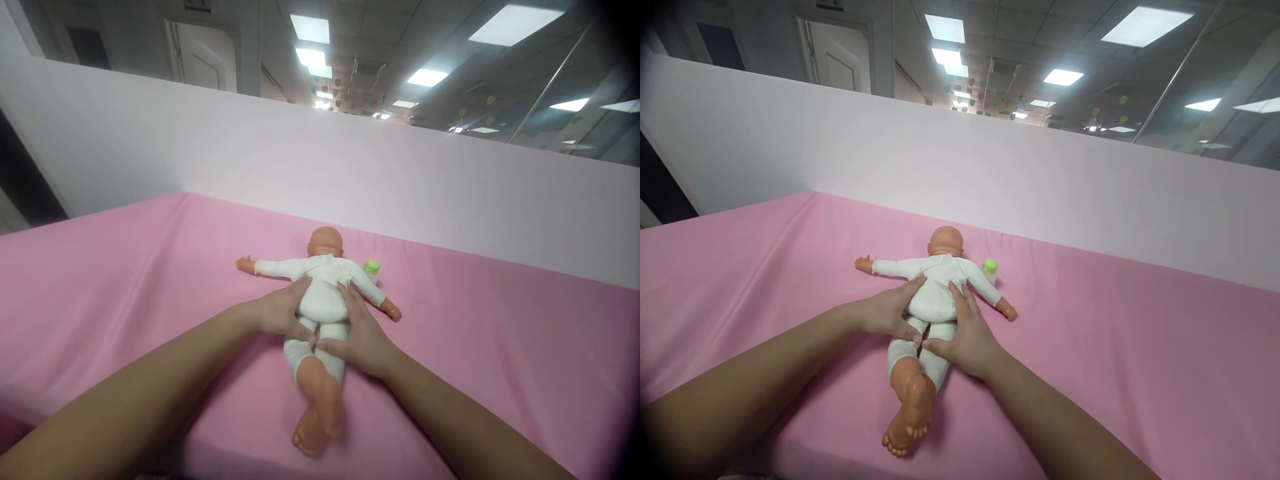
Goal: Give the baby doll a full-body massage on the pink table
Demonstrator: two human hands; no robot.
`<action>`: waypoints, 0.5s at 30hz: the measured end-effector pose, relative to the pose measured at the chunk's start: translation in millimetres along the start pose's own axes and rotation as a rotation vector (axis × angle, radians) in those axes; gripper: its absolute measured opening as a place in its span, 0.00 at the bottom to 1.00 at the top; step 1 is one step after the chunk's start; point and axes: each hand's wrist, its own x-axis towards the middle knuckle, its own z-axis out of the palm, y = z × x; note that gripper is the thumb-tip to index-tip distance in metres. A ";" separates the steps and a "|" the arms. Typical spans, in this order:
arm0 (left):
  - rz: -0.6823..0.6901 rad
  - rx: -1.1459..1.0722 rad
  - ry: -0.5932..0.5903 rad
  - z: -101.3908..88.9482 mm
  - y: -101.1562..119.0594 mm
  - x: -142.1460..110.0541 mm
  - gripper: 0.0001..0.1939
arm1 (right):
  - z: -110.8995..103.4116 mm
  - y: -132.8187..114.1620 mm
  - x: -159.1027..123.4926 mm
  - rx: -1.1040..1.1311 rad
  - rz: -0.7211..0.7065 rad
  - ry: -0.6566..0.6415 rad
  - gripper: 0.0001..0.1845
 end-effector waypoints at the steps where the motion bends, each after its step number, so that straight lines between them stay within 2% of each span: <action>1: -0.030 0.080 -0.048 -4.5 -1.3 0.1 0.60 | -4.0 -0.6 0.1 0.036 -0.005 -0.025 0.65; 4: -0.124 0.284 -0.157 -18.1 -6.2 1.3 0.66 | -17.9 -0.5 1.6 0.108 -0.009 -0.096 0.63; 6: -0.161 0.351 -0.168 -25.9 -10.9 2.6 0.68 | -26.0 1.4 3.6 0.110 -0.028 -0.129 0.63; 9: -0.137 0.369 -0.167 -33.5 -17.0 4.2 0.71 | -32.1 5.2 6.5 0.089 -0.072 -0.154 0.63; 12: -0.105 0.406 -0.161 -34.3 -15.4 3.9 0.71 | -30.6 6.8 6.2 0.031 -0.082 -0.131 0.60; 15: -0.117 0.598 -0.131 -28.4 -2.1 0.4 0.70 | -25.1 5.9 2.4 -0.084 -0.075 -0.062 0.56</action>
